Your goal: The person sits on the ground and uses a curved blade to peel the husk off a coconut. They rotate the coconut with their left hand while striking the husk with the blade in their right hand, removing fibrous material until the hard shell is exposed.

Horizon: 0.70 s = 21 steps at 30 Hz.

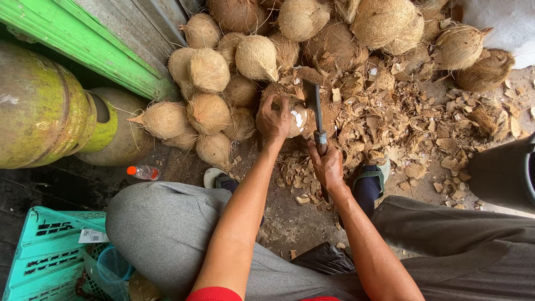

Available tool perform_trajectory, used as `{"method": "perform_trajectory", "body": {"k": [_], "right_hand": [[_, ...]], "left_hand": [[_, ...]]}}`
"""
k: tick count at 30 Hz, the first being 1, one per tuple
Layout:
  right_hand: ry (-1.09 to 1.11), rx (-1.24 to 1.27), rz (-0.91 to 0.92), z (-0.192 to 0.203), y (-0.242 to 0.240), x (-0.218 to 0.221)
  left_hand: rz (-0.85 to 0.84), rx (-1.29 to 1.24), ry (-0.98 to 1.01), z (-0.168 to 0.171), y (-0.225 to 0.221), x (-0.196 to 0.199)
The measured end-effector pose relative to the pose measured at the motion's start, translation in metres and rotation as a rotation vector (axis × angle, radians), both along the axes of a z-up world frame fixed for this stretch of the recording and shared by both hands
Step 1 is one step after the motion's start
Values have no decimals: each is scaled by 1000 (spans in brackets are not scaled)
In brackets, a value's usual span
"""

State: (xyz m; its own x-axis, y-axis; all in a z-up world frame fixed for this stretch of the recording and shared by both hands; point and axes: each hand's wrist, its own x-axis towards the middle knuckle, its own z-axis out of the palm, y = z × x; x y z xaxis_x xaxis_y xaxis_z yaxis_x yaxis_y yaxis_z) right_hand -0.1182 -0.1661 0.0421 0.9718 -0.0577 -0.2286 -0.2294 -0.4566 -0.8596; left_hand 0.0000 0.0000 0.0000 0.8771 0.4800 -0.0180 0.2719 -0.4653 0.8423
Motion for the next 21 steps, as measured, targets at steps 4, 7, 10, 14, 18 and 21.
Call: {"method": "perform_trajectory", "body": {"k": [4, 7, 10, 14, 18, 21], "right_hand": [[26, 29, -9, 4, 1, 1], [-4, 141, -9, 2, 0, -1], [-24, 154, -4, -3, -1, 0], [-33, 172, -9, -10, -1, 2], [-59, 192, 8, -12, -3, -1], [-22, 34, 7, -15, -4, -1]], "left_hand": [[23, 7, -121, 7, 0, -1], [23, 12, -92, 9, 0, -1], [16, 13, -61, 9, -1, 0], [16, -4, -57, 10, -1, -2], [7, -3, -57, 14, 0, -3], [11, 5, -94, 16, 0, -2]]}}
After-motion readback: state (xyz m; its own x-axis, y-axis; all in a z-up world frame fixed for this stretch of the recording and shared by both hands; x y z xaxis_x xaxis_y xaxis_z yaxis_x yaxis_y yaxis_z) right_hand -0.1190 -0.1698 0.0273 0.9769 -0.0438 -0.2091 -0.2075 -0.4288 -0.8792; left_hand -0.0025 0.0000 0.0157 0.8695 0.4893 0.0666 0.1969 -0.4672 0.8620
